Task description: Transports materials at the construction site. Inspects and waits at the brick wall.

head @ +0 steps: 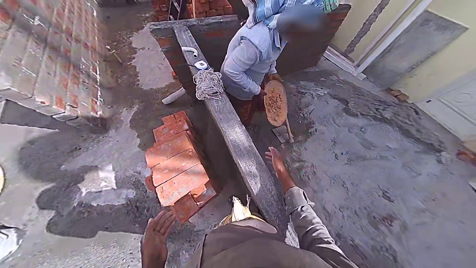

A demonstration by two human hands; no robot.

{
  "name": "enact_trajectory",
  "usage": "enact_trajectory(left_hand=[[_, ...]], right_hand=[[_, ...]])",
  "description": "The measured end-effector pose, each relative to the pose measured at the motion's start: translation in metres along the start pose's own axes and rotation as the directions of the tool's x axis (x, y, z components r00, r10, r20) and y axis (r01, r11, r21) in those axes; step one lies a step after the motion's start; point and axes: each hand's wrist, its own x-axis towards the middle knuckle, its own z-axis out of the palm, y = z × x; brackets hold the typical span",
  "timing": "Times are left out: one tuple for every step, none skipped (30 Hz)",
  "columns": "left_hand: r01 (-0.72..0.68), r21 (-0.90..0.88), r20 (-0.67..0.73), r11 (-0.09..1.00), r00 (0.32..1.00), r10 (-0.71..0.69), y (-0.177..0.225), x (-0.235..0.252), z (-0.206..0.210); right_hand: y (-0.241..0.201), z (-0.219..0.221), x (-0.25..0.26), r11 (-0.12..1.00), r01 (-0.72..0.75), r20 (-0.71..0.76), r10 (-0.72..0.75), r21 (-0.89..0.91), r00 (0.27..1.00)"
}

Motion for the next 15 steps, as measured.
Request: enact_trajectory(left_hand=[[0.002,0.011,-0.01,1.0,1.0,-0.002,-0.006,-0.003,-0.008],[0.009,0.019,-0.018,1.0,1.0,-0.008,-0.012,-0.006,-0.016],[0.019,0.019,-0.017,1.0,1.0,-0.019,-0.018,-0.01,-0.023],[0.027,0.015,-0.011,1.0,1.0,-0.027,-0.024,-0.013,-0.03],[0.039,0.017,-0.008,0.999,0.999,-0.039,-0.031,-0.019,-0.036],[0.05,0.025,-0.008,0.998,0.999,-0.05,-0.038,-0.025,-0.043],[0.059,0.035,-0.008,0.998,0.998,-0.059,-0.044,-0.031,-0.048],[0.066,0.041,-0.008,0.997,0.998,-0.065,-0.051,-0.035,-0.053],[0.075,0.05,-0.009,0.996,0.997,-0.075,-0.06,-0.039,-0.057],[0.088,0.052,-0.008,0.995,0.996,-0.088,-0.069,-0.043,-0.061],[0.105,0.048,-0.013,0.993,0.994,-0.104,-0.079,-0.048,-0.063],[0.123,0.043,-0.024,0.991,0.992,-0.122,-0.087,-0.053,-0.064],[0.137,0.04,-0.036,0.99,0.99,-0.135,-0.093,-0.057,-0.064],[0.143,0.035,-0.04,0.989,0.989,-0.142,-0.097,-0.059,-0.064],[0.144,0.029,-0.043,0.989,0.989,-0.142,-0.102,-0.059,-0.063]], right_hand=[[0.0,0.013,-0.013,0.974,0.122,0.085,-0.107,-0.189,0.991],[-0.002,0.024,-0.023,0.917,0.193,0.162,-0.144,-0.348,0.976],[-0.006,0.035,-0.032,0.845,0.196,0.198,-0.109,-0.497,0.974],[-0.01,0.044,-0.038,0.769,0.17,0.192,-0.063,-0.617,0.979],[-0.009,0.05,-0.042,0.697,0.151,0.157,-0.056,-0.701,0.986],[-0.004,0.055,-0.045,0.639,0.143,0.119,-0.081,-0.756,0.99],[0.001,0.059,-0.047,0.588,0.15,0.089,-0.132,-0.795,0.987],[0.005,0.061,-0.048,0.544,0.169,0.075,-0.191,-0.822,0.979],[0.009,0.063,-0.049,0.521,0.18,0.069,-0.225,-0.834,0.972],[0.009,0.062,-0.05,0.523,0.18,0.064,-0.232,-0.833,0.971],[0.008,0.06,-0.052,0.53,0.176,0.063,-0.225,-0.83,0.972],[0.008,0.059,-0.052,0.526,0.174,0.064,-0.22,-0.833,0.973],[0.008,0.06,-0.051,0.518,0.175,0.065,-0.223,-0.837,0.973],[0.009,0.062,-0.049,0.51,0.178,0.065,-0.232,-0.842,0.971],[0.009,0.063,-0.048,0.505,0.178,0.065,-0.233,-0.845,0.97]])
